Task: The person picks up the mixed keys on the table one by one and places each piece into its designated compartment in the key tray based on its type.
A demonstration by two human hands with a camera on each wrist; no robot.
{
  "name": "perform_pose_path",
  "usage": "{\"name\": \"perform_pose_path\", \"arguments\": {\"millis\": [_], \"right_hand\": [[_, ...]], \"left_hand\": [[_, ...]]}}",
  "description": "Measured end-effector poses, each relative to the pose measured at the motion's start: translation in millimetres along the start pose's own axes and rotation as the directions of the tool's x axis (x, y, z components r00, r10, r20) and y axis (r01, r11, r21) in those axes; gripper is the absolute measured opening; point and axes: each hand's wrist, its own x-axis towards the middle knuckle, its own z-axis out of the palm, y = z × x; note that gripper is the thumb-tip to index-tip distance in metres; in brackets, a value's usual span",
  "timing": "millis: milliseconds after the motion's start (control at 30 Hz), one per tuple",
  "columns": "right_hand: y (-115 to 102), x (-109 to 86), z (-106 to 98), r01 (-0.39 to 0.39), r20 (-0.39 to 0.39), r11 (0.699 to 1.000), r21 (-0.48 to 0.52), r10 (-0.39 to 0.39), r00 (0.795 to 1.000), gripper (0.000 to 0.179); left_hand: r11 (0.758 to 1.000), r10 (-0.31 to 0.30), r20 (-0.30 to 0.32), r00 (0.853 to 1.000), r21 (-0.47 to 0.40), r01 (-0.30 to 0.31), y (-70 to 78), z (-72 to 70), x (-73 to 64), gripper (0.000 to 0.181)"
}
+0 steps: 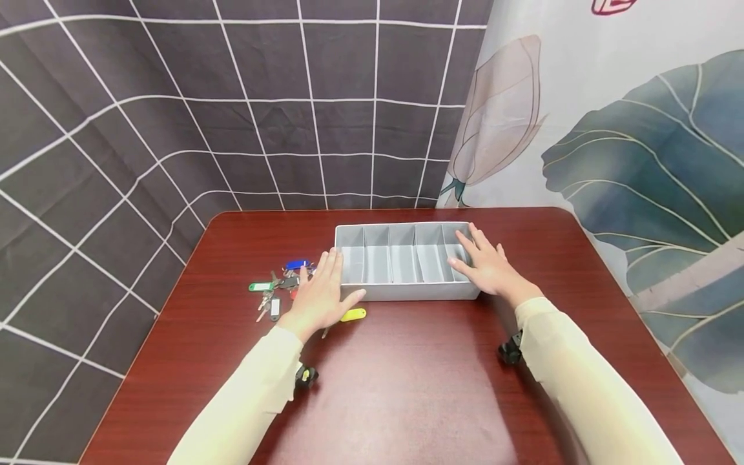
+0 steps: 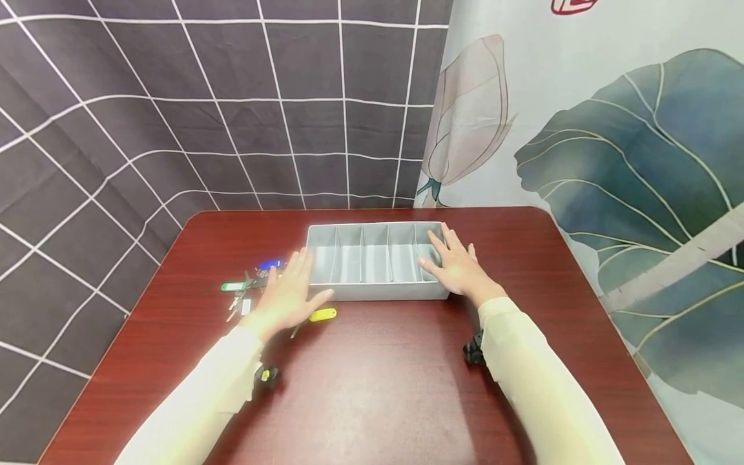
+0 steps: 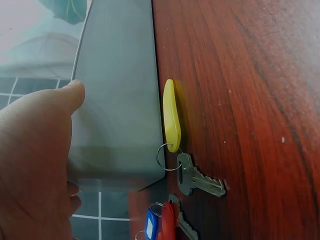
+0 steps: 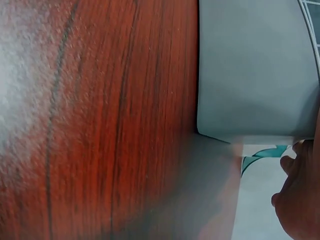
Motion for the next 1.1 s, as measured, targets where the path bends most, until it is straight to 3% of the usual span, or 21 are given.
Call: {"name": "perform_pose_path", "arguments": {"millis": [400, 1100], "right_hand": [[-4.8, -10.9, 6.1, 0.007, -0.025, 1.000, 0.019, -0.007, 1.000, 0.079], [-9.7, -19.0, 6.8, -0.003, -0.026, 1.000, 0.007, 0.003, 1.000, 0.082]], "left_hand": [[1.000, 0.011, -0.020, 1.000, -0.026, -0.012, -2.2, -0.1, -14.4, 0.100], [0.999, 0.008, -0.011, 1.000, -0.041, -0.008, -3.0, 0.0, -21.8, 0.099]]}}
